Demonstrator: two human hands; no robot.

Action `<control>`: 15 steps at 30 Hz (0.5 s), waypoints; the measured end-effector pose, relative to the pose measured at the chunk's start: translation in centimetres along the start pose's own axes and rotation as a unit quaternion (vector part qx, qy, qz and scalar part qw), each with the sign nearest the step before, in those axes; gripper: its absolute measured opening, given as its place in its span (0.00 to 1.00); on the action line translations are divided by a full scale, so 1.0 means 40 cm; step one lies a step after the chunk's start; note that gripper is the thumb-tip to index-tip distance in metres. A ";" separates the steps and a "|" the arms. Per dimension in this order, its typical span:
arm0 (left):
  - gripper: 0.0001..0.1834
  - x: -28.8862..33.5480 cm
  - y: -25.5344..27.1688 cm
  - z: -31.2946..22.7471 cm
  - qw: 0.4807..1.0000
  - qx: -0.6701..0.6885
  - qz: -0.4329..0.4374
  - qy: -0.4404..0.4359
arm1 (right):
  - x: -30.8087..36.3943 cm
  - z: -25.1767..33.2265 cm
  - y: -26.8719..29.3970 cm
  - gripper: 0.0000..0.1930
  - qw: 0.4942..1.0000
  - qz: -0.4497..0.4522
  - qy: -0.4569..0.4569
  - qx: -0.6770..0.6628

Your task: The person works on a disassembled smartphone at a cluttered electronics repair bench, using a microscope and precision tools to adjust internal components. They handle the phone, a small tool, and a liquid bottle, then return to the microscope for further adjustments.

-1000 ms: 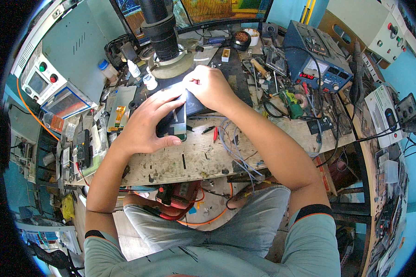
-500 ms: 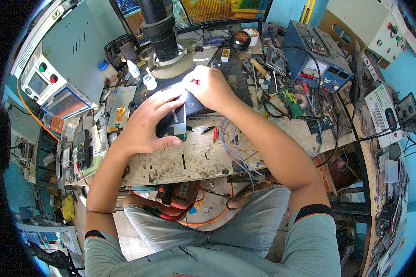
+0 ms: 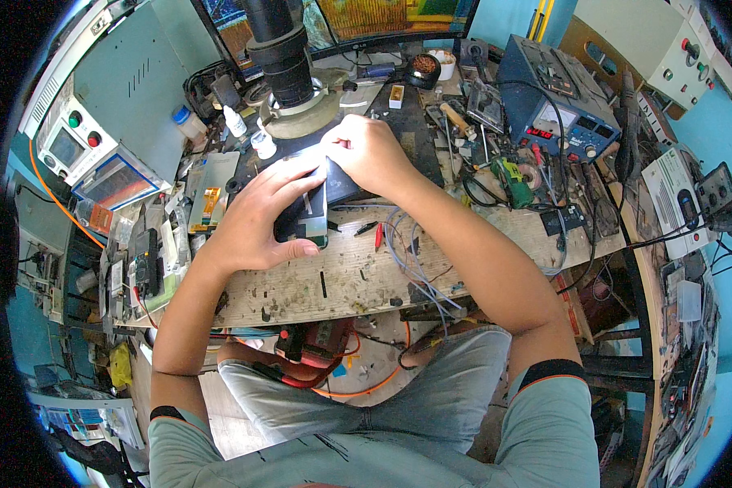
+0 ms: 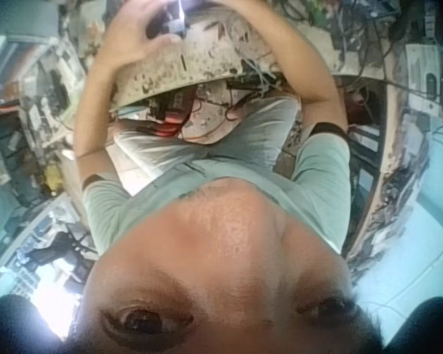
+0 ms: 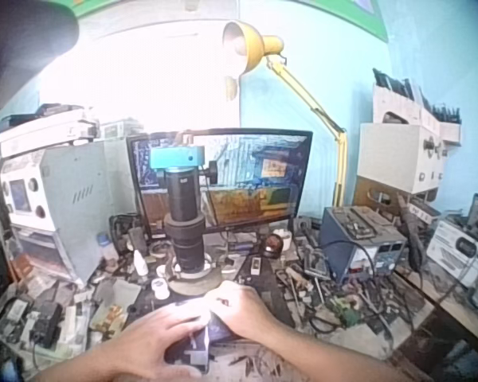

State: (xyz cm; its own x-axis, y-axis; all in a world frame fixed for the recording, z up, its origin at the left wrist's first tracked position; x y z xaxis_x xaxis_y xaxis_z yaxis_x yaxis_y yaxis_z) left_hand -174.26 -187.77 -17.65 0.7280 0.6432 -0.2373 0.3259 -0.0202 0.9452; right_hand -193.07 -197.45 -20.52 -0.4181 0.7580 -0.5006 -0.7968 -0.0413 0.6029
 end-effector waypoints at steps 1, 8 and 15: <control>0.53 0.000 -0.001 0.001 1.000 0.000 -0.001 0.000 | 0.000 0.000 0.000 0.11 1.000 0.000 0.000 -0.001; 0.53 0.000 0.000 0.001 1.000 -0.001 0.001 0.004 | 0.000 0.010 0.003 0.11 0.999 -0.030 0.024 -0.018; 0.53 0.001 0.000 0.000 1.000 -0.004 -0.002 0.001 | 0.000 0.013 0.003 0.11 0.999 -0.026 0.018 -0.017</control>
State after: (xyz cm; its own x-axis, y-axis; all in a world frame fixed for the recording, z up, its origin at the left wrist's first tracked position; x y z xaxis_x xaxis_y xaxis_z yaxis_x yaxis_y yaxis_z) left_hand -174.23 -187.75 -17.65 0.7261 0.6441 -0.2407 0.3236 -0.0113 0.9461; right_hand -192.94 -197.13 -20.12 -0.3897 0.7361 -0.5534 -0.8326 -0.0248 0.5534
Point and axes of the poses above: each hand's wrist, its own x-axis away from the middle knuckle, its own y-axis out of the back of the hand, z = x × y, the point moved 5 cm from there along -x, towards the middle knuckle, and after that the axes turned 6 degrees about z, right-handed, at the moved point
